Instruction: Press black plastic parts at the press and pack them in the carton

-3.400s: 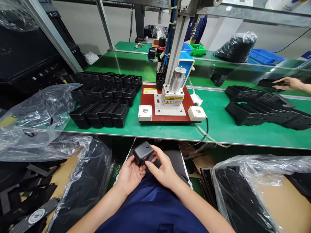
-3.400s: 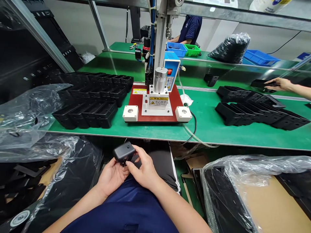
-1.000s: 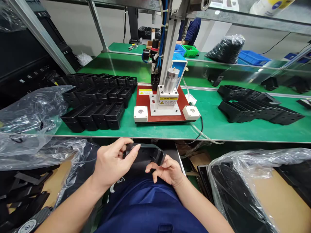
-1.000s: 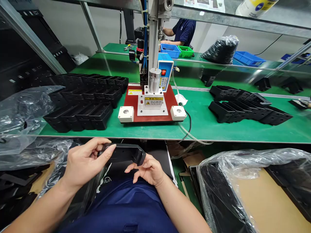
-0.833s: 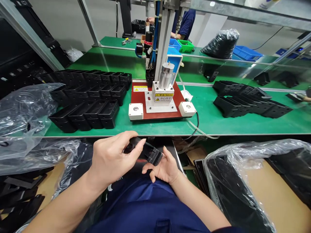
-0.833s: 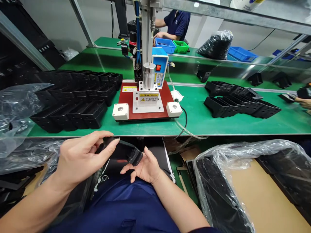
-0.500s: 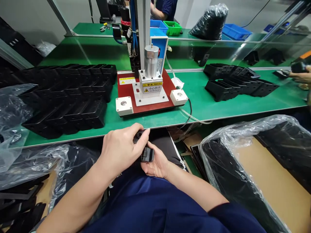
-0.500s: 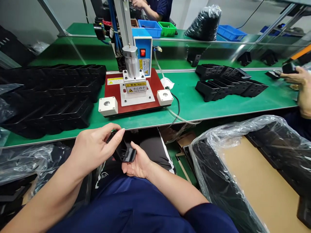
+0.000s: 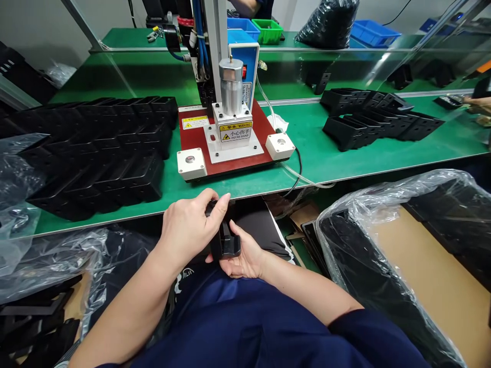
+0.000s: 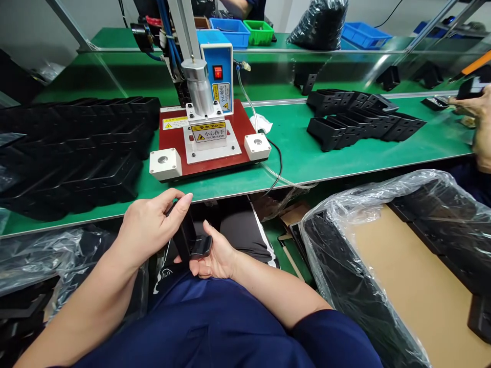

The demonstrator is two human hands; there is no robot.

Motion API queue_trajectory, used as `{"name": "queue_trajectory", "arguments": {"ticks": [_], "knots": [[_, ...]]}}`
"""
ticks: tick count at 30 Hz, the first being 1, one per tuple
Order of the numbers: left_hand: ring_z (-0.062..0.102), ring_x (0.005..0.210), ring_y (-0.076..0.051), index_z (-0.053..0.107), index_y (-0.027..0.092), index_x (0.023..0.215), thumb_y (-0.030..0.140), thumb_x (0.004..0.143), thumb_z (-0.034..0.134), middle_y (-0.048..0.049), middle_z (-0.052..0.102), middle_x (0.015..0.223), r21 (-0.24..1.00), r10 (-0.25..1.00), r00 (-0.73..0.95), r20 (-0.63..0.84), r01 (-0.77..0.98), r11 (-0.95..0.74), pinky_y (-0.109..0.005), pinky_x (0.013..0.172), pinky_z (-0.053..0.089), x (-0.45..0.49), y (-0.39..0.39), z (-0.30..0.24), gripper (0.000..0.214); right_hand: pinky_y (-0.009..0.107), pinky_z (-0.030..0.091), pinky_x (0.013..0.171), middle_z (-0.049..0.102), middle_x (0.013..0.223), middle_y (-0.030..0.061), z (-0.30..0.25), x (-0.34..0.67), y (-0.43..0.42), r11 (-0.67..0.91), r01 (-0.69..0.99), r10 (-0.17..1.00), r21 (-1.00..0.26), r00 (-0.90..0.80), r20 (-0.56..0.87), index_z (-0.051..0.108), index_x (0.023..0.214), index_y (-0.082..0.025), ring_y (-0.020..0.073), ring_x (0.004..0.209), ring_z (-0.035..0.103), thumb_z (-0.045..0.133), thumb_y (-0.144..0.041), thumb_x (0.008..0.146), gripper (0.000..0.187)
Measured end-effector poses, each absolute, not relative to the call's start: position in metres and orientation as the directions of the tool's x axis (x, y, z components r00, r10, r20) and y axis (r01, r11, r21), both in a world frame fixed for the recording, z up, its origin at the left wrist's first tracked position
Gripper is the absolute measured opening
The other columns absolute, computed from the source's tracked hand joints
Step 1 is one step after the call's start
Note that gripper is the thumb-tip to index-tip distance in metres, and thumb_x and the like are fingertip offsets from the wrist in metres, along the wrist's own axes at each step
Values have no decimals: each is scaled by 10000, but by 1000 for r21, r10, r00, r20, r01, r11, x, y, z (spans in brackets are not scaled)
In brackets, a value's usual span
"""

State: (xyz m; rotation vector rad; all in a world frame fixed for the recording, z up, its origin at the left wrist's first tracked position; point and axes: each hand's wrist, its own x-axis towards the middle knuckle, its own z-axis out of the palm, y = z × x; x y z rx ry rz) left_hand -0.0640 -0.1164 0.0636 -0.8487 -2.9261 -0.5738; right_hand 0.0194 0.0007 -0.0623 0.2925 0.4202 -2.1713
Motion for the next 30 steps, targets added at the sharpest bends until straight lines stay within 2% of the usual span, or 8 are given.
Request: {"name": "queue_trajectory", "arguments": {"ticks": [8,12,16,19,21,23,26,30], "knots": [[574,581,-225,519,236,856,630,885,342,1,513,553,356,467,-884,1,437,826,-269,572,315,-65,-126,63,433,222,310,278,632,556,163,-75,18,3,-549,817,-748,-177,-574,-333,624,831,1,115,298,403,-172,-823,751,1148],[559,546,-204,498,243,875,548,891,370,19,525,556,379,501,-865,-32,453,807,-269,564,332,-58,-130,66,332,216,311,295,628,568,182,-84,16,5,-568,808,-759,-157,-588,-280,612,715,-44,113,327,395,-136,-784,809,1056],[560,501,-191,541,248,980,480,911,352,39,532,519,405,555,-830,-47,492,771,-270,538,343,-49,-130,68,307,207,300,318,631,606,189,-91,16,7,-561,815,-772,-147,-579,-261,600,739,-51,117,365,381,-23,-669,912,894],[641,680,-215,545,251,1124,570,903,384,-18,666,795,380,598,-800,44,567,731,-287,586,402,-44,-130,66,420,200,303,339,620,610,168,-97,19,6,-571,802,-770,-177,-598,-222,566,707,-98,114,385,366,70,-622,933,755],[647,901,-235,520,252,1212,589,880,451,-73,627,1148,385,647,-746,155,649,656,-303,682,454,-43,-130,64,479,195,293,347,613,612,152,-101,20,5,-592,782,-755,-194,-623,-205,534,668,-131,106,391,349,112,-629,925,702],[613,1022,-222,511,245,1223,542,870,519,-75,572,1251,469,718,-662,215,715,518,-299,790,471,-42,-129,60,462,197,281,350,614,620,146,-104,20,5,-597,775,-753,-206,-630,-190,509,632,-151,107,397,343,122,-629,922,680],[623,839,-153,564,219,1010,473,860,579,-14,653,954,614,745,-635,206,676,407,-247,758,467,-42,-126,55,295,207,284,346,624,620,149,-106,19,3,-574,788,-776,-221,-610,-161,479,587,-171,114,390,351,107,-608,926,667],[493,534,-96,529,210,789,502,839,585,42,586,681,629,614,-765,197,579,519,-222,555,394,-42,-122,52,302,215,313,330,645,613,174,-109,17,1,-573,788,-789,-224,-604,-108,444,524,-183,123,365,383,104,-556,937,652]]}}
